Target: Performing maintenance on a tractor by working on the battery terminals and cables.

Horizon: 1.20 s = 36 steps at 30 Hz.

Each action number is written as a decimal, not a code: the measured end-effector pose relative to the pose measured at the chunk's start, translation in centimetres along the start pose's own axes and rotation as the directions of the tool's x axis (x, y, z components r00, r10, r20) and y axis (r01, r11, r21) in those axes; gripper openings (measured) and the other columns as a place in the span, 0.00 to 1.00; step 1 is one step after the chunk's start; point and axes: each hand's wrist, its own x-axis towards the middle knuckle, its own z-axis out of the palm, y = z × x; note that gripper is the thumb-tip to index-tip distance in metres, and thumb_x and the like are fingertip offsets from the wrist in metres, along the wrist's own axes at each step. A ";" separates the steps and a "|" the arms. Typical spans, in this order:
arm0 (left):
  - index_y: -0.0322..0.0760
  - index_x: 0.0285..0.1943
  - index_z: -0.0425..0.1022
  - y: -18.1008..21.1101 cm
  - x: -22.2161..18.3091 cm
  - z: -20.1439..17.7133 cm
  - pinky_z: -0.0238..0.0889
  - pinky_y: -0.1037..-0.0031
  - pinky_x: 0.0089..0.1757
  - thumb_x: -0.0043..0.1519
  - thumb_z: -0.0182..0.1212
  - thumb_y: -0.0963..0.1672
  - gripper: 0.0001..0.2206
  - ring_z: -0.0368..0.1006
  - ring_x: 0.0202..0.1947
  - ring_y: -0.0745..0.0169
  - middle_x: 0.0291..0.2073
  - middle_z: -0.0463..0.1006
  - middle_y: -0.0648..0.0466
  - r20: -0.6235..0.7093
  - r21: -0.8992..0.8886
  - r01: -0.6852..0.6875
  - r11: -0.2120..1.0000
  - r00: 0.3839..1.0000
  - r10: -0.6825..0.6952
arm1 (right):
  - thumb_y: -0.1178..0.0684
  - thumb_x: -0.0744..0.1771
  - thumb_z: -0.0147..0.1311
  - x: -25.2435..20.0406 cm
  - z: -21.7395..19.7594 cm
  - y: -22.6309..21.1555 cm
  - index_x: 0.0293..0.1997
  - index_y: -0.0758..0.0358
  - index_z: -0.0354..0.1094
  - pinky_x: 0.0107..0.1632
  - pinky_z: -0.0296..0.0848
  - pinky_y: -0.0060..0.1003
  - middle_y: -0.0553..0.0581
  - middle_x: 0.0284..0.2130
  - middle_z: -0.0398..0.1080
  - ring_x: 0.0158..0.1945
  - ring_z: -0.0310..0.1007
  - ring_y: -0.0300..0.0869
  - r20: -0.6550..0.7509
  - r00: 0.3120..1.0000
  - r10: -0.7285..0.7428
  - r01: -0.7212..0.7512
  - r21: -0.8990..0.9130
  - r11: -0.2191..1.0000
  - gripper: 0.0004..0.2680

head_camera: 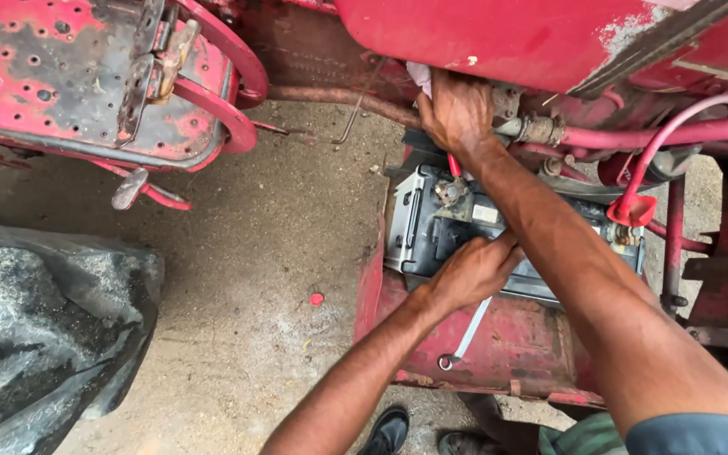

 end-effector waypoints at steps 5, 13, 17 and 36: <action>0.32 0.48 0.71 -3.0 1.7 -0.3 0.72 0.49 0.38 0.69 0.52 0.45 0.09 0.78 0.33 0.34 0.29 0.79 0.36 0.085 0.148 -0.172 0.974 0.983 0.160 | 0.47 0.68 0.52 -0.3 -0.4 -0.3 0.64 0.73 0.61 0.42 0.71 0.61 0.68 0.28 0.73 0.29 0.75 0.57 0.104 0.993 0.058 -0.060 0.017 0.998 0.20; 0.34 0.45 0.75 0.1 1.6 -1.8 0.70 0.49 0.32 0.68 0.52 0.48 0.12 0.76 0.26 0.35 0.22 0.77 0.39 0.136 0.337 -0.259 0.905 0.965 0.225 | 0.45 0.66 0.56 -0.6 0.5 0.3 0.62 0.70 0.62 0.47 0.71 0.60 0.68 0.30 0.74 0.33 0.76 0.59 -0.145 0.986 -0.077 0.070 -0.053 0.996 0.21; 0.36 0.43 0.75 -1.2 1.8 -1.3 0.70 0.49 0.33 0.69 0.51 0.48 0.12 0.77 0.27 0.36 0.23 0.78 0.40 0.145 0.360 -0.252 0.898 0.966 0.213 | 0.48 0.68 0.53 -0.3 0.5 0.0 0.62 0.72 0.61 0.48 0.72 0.60 0.65 0.29 0.73 0.31 0.76 0.54 -0.088 0.994 -0.058 0.058 -0.003 0.998 0.19; 0.36 0.42 0.77 -0.2 1.4 -2.4 0.70 0.52 0.35 0.67 0.55 0.47 0.11 0.77 0.30 0.37 0.28 0.79 0.41 0.115 0.292 -0.285 0.913 0.958 0.263 | 0.47 0.67 0.55 -0.7 0.8 0.3 0.61 0.71 0.62 0.43 0.71 0.60 0.68 0.31 0.74 0.32 0.76 0.58 -0.094 0.994 -0.050 0.049 -0.014 0.999 0.20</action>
